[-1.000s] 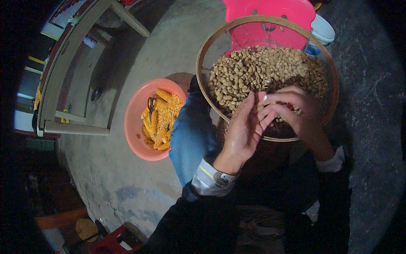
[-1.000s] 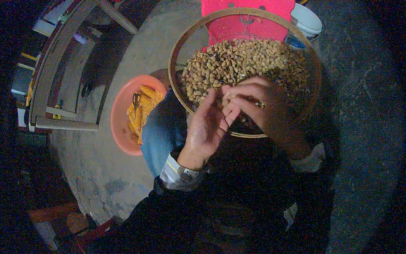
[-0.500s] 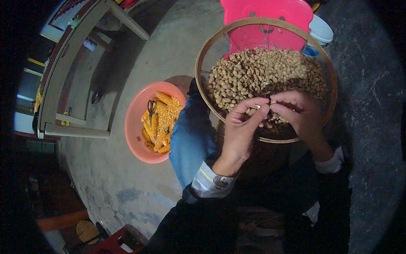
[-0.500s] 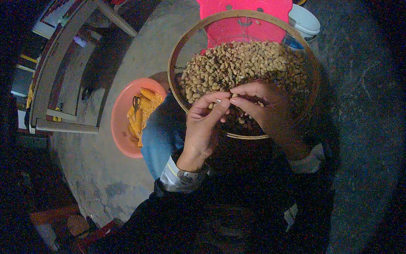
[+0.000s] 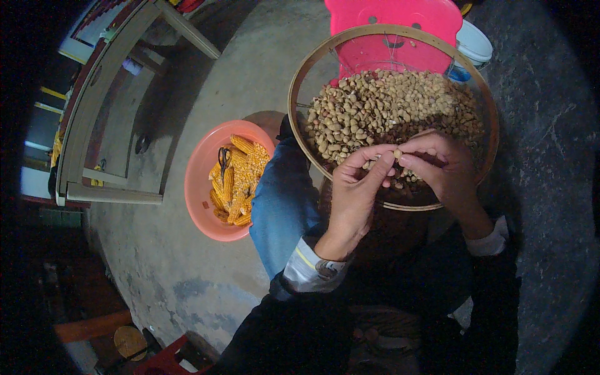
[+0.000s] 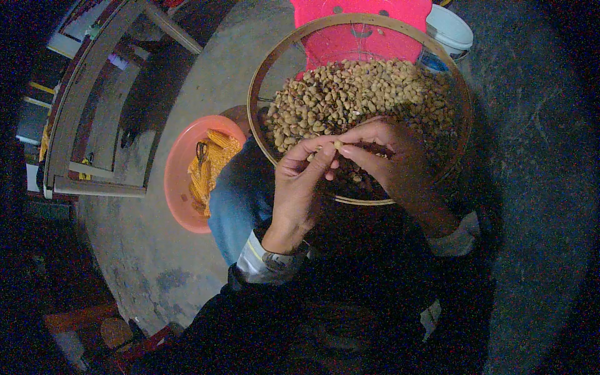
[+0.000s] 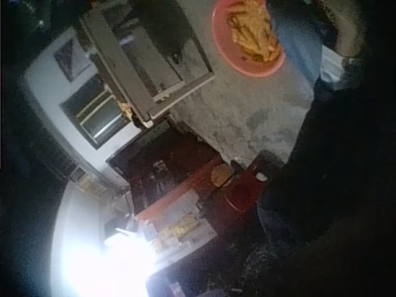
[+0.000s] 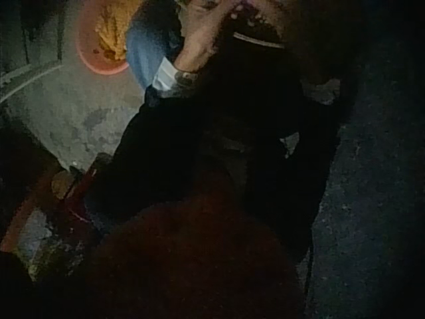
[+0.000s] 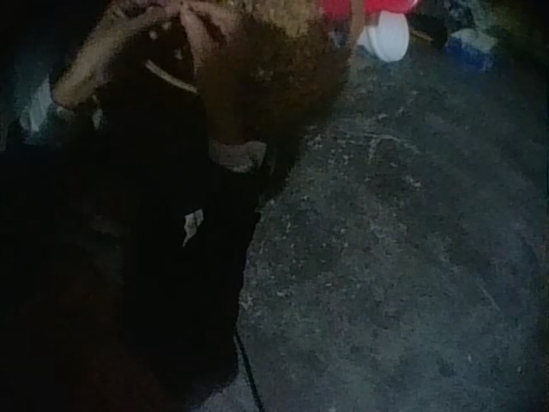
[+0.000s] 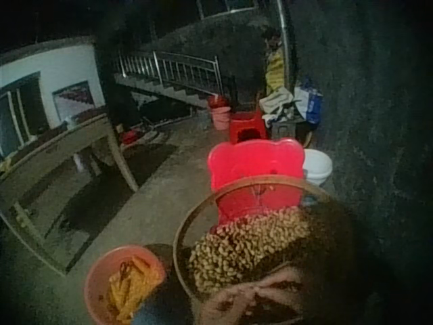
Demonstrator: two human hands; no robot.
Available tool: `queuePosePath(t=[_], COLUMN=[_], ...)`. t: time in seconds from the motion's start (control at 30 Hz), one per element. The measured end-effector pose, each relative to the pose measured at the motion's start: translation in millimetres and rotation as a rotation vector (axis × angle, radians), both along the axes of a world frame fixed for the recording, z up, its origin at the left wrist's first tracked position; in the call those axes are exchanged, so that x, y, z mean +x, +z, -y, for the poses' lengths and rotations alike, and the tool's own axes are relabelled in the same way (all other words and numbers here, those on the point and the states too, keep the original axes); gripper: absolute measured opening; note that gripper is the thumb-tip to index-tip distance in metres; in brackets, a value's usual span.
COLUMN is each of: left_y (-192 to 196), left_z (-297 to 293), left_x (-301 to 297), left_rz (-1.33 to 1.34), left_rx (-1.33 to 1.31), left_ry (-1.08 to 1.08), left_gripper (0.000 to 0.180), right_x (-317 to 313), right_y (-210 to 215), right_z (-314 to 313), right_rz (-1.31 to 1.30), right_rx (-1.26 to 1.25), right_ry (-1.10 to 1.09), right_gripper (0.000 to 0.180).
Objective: The person sits on the floor and shells peanuts by hand, removing the outer husks and placing the kernels into a woven basket. A pink bowl with corn cobs is visible nearby.
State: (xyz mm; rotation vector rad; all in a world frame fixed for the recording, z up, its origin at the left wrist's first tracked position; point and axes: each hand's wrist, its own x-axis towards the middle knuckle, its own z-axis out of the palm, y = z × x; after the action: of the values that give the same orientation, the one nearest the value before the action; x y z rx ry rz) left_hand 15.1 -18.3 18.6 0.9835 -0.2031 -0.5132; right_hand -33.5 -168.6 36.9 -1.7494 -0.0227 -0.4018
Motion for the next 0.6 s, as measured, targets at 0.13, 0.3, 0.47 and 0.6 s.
queuePosePath(t=[0.13, 0.3, 0.47, 0.6], left_y=[4.7, 4.7, 2.6, 2.5], left_z=[-0.1, 1.3, -0.6, -0.2], left_x=[-1.2, -0.5, 0.4, -0.5], left_rz=[0.006, 0.011, 0.0, -0.02], left_rx=[0.023, 0.018, -0.005, -0.008], left_ry=[-0.008, 0.001, 0.01, -0.003], left_gripper=[0.017, 0.018, 0.017, 0.017], right_x=[0.8, 1.5, 1.7, -0.2], right_y=[2.7, 7.5, 5.4, 6.5], right_z=[-0.6, 0.8, -2.5, -2.5], right_rz=[0.072, 0.131, 0.071, 0.021], right_rx=[-0.141, -0.228, -0.138, -0.113], right_ry=[-0.036, -0.017, -0.011, -0.024], right_gripper=[0.016, 0.014, 0.015, 0.015])
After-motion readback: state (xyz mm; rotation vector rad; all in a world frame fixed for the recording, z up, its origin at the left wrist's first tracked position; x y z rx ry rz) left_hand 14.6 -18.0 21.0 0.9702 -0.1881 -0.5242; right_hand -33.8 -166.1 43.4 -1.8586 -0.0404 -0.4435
